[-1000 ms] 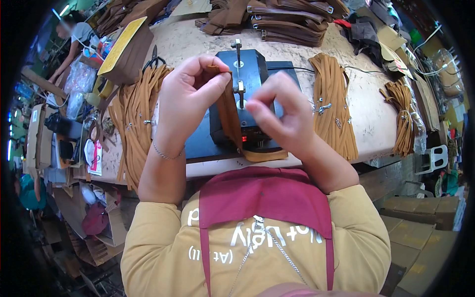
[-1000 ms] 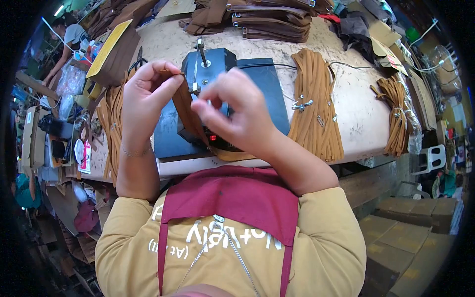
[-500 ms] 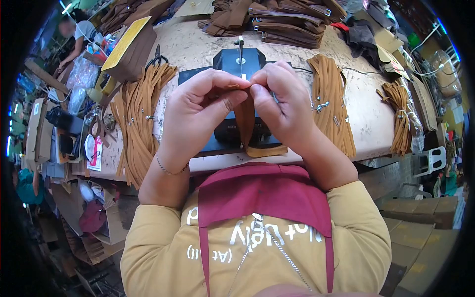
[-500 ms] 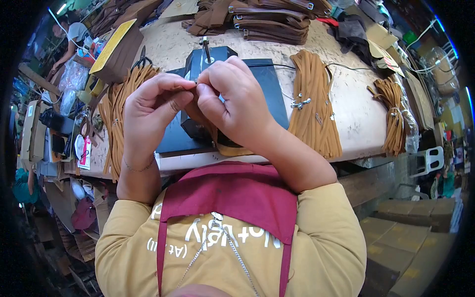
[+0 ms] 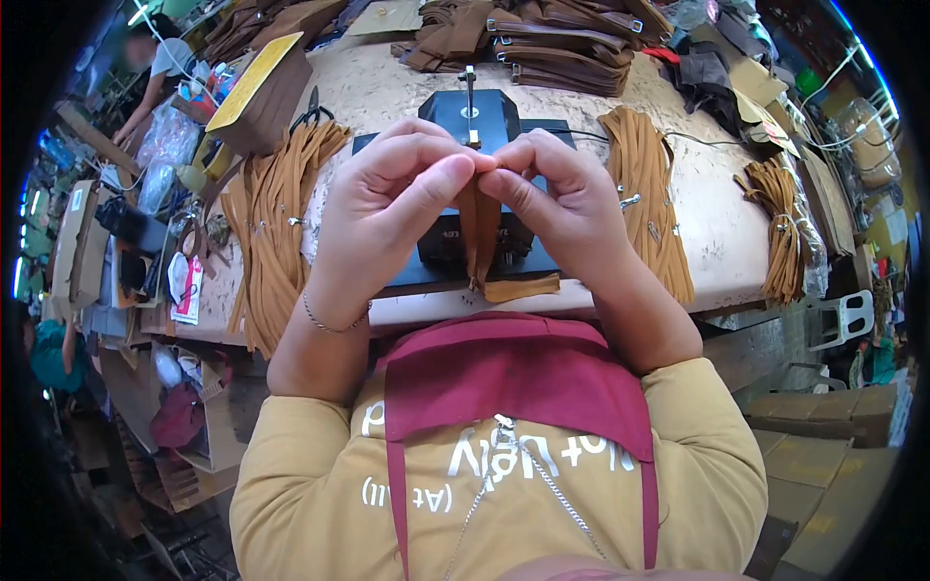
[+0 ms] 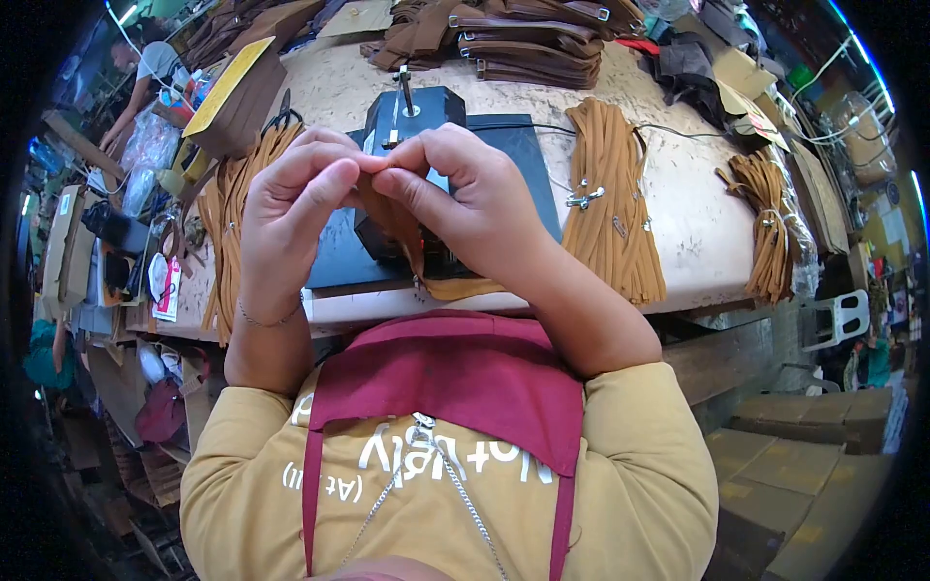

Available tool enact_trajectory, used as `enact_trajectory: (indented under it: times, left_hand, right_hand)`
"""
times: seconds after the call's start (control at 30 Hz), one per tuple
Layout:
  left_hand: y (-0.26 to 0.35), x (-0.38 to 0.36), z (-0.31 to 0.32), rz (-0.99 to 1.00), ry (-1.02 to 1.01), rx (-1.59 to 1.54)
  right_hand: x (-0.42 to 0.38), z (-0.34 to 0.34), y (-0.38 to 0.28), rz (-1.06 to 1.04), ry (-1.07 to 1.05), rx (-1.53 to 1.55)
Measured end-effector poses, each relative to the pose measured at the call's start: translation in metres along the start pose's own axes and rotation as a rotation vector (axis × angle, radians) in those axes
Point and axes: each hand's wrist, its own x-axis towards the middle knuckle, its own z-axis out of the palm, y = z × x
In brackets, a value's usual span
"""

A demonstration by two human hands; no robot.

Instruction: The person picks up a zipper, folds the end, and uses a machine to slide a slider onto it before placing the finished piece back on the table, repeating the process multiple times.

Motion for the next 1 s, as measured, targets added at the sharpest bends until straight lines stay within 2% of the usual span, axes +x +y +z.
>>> enact_trajectory:
  times: [0.07, 0.13, 0.23, 0.27, 0.3, 0.33, 0.43, 0.5, 0.53, 0.6, 0.77, 0.83, 0.87, 0.93, 0.97, 1.0]
  left_hand:
    - [0.001, -0.002, 0.0, -0.016, -0.009, 0.016]
    - [0.003, -0.004, 0.001, -0.032, -0.017, 0.031]
    - [0.006, -0.006, 0.004, -0.073, -0.011, 0.153]
    - [0.005, -0.006, 0.004, -0.029, -0.015, 0.23]
    - [0.003, -0.006, 0.004, 0.014, -0.019, 0.306]
    - [0.002, -0.007, 0.004, 0.012, -0.018, 0.306]
    - [-0.004, -0.003, 0.003, 0.039, -0.027, 0.28]
    - [-0.013, 0.002, -0.003, 0.521, -0.068, 0.714]
    - [-0.012, 0.002, -0.004, 0.519, -0.068, 0.713]
    - [-0.011, 0.003, -0.005, 0.806, -0.054, 1.027]
    - [-0.009, 0.0, -0.008, 0.833, -0.072, 1.052]
    - [-0.012, 0.0, -0.004, 0.625, -0.015, 0.921]
    - [-0.014, -0.002, -0.001, 0.625, -0.015, 0.919]
    - [-0.021, -0.01, 0.005, -0.077, -0.005, 0.007]
    - [-0.025, -0.011, 0.006, -0.191, -0.017, -0.209]
    - [-0.025, -0.012, 0.006, -0.192, -0.015, -0.211]
  right_hand:
    - [-0.002, -0.001, -0.004, -0.038, -0.016, -0.023]
    - [-0.004, -0.002, -0.013, 0.217, -0.059, 0.239]
    - [-0.003, -0.003, -0.011, 0.271, -0.116, 0.316]
    - [-0.004, -0.004, -0.011, 0.271, -0.115, 0.316]
    - [-0.005, -0.005, -0.01, 0.317, -0.127, 0.447]
    - [-0.006, -0.005, -0.01, 0.362, -0.139, 0.578]
    - [-0.008, -0.005, -0.007, 0.376, -0.099, 0.701]
    - [-0.008, -0.003, -0.002, 0.365, -0.087, 0.702]
    - [-0.009, -0.002, -0.001, 0.361, -0.076, 0.707]
    - [-0.009, -0.002, -0.003, 0.377, -0.083, 0.707]
    - [-0.01, -0.001, -0.003, 0.4, -0.111, 0.679]
    - [-0.01, -0.001, -0.009, 0.336, -0.076, 0.48]
    - [-0.009, 0.0, -0.007, 0.337, -0.075, 0.479]
    - [-0.006, 0.005, -0.002, -0.061, 0.091, 0.011]
    - [-0.006, 0.005, -0.002, -0.059, 0.089, 0.01]
    - [-0.007, 0.005, -0.002, -0.014, 0.022, 0.129]
